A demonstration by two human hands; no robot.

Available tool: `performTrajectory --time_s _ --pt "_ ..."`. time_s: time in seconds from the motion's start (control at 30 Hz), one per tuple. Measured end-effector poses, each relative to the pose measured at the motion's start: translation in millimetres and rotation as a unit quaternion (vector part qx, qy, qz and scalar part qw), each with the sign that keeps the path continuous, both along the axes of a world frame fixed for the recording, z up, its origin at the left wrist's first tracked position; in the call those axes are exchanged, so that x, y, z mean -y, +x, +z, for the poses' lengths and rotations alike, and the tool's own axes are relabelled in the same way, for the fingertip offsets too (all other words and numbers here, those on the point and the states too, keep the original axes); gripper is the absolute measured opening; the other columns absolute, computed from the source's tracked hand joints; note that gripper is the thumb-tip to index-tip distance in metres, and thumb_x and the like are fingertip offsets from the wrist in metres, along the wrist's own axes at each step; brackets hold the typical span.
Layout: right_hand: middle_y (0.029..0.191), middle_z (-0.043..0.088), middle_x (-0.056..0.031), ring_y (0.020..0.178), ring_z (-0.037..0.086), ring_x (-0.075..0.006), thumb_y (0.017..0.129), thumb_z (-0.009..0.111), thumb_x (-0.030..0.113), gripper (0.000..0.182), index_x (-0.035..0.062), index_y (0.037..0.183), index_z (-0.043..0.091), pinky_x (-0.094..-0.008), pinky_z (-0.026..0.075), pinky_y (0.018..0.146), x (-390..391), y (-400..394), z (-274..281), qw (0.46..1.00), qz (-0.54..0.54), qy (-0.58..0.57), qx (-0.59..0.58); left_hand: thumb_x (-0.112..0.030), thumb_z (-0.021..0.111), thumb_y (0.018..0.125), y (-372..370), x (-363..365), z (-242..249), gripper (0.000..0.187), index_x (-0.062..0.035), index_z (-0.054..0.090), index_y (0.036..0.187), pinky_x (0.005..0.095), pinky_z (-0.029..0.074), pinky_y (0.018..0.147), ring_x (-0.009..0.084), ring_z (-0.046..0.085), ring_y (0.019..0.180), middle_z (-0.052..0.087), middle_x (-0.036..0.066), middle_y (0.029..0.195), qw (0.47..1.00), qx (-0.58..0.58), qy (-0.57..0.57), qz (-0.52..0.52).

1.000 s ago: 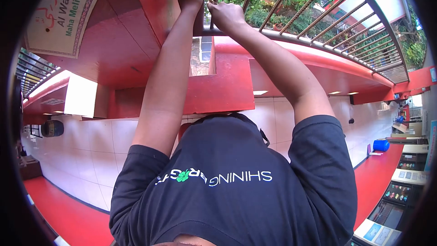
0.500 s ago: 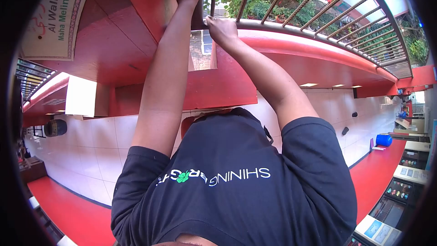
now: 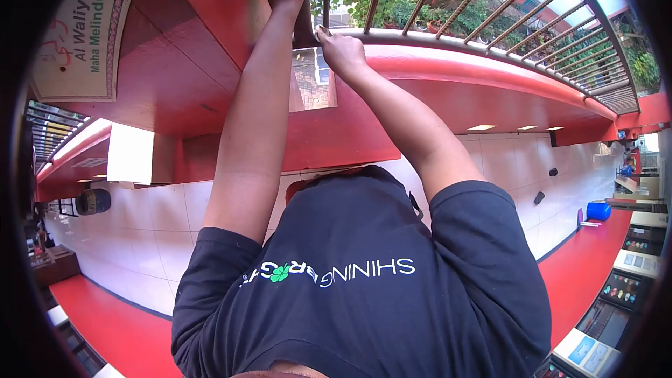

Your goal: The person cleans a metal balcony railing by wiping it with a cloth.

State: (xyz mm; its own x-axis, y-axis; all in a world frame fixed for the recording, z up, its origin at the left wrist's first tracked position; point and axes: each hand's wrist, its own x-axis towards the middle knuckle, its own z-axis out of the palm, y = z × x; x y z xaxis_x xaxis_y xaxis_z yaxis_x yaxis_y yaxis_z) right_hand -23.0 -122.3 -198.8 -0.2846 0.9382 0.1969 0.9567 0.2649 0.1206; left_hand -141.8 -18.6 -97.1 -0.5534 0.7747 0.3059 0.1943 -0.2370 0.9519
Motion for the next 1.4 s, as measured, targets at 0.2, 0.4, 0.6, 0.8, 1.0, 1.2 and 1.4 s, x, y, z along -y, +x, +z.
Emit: performTrajectory --time_s 0.2,0.4,0.6,0.8,1.0,1.2,1.4 --pt "0.086 0.074 -0.0068 0.067 0.073 -0.0237 0.098 0.043 0.012 0.055 0.0328 0.149 0.047 -0.0413 0.056 0.053 -4 4 11 0.993 0.001 0.117 -0.023 -0.05 0.019 0.108 0 -7 -11 0.072 0.0076 0.062 0.116 0.0559 0.047 0.093 0.0529 0.061 0.104 0.065 0.037 0.104 1.0 -0.027 0.014 -0.001" --pt "0.082 0.072 -0.0101 0.069 0.073 -0.0246 0.099 0.041 0.013 0.058 0.0382 0.151 0.042 -0.0428 0.055 0.052 1 -1 42 0.975 -0.01 0.169 -0.142 -0.047 0.019 0.108 0 -11 -14 0.067 0.0067 0.057 0.122 0.0564 0.047 0.093 0.0541 0.06 0.105 0.063 0.038 0.108 0.999 -0.04 0.016 0.006" --pt "0.069 0.071 -0.0065 0.059 0.071 -0.0248 0.099 0.043 0.015 0.053 0.0326 0.149 0.048 -0.043 0.054 0.051 -4 -1 50 0.98 -0.003 0.171 -0.097 -0.046 0.019 0.108 0 -22 -29 0.066 0.0056 0.053 0.133 0.0558 0.046 0.095 0.0517 0.058 0.112 0.06 0.039 0.118 0.989 -0.126 0.06 0.051" --pt "0.077 0.072 -0.0086 0.065 0.072 -0.0267 0.095 0.043 0.01 0.062 0.0347 0.152 0.042 -0.0439 0.054 0.051 1 -2 21 0.996 -0.022 0.067 -0.056 -0.054 0.019 0.107 -8 -13 -12 0.071 0.0023 0.034 0.148 0.0554 0.043 0.102 0.0527 0.057 0.115 0.052 0.039 0.133 0.998 -0.032 -0.005 -0.051" --pt "0.083 0.073 -0.0072 0.065 0.072 -0.0255 0.097 0.041 0.01 0.061 0.0363 0.151 0.043 -0.0428 0.055 0.051 -6 12 -1 0.999 0.027 -0.012 0.012 -0.053 0.012 0.106 -2 17 10 0.078 0.0025 0.066 0.114 0.0512 0.045 0.102 0.0476 0.061 0.113 0.069 0.029 0.112 1.0 -0.016 0.013 -0.014" --pt "0.08 0.073 -0.0068 0.065 0.072 -0.0259 0.099 0.041 0.011 0.056 0.0389 0.147 0.047 -0.0413 0.054 0.048 -1 12 5 1.0 0.007 0.008 0.011 -0.052 0.01 0.107 -5 17 7 0.077 0.0018 0.066 0.113 0.0524 0.045 0.099 0.0487 0.061 0.111 0.069 0.028 0.109 0.999 -0.022 -0.004 -0.036" --pt "0.07 0.07 -0.0073 0.061 0.071 -0.0246 0.095 0.046 0.012 0.063 0.0392 0.151 0.042 -0.043 0.055 0.051 11 -4 47 0.976 -0.044 0.164 -0.134 -0.052 0.012 0.108 0 32 23 0.074 -0.0027 0.067 0.107 0.0512 0.046 0.094 0.0465 0.063 0.105 0.071 0.024 0.102 0.999 -0.013 0.023 -0.02"
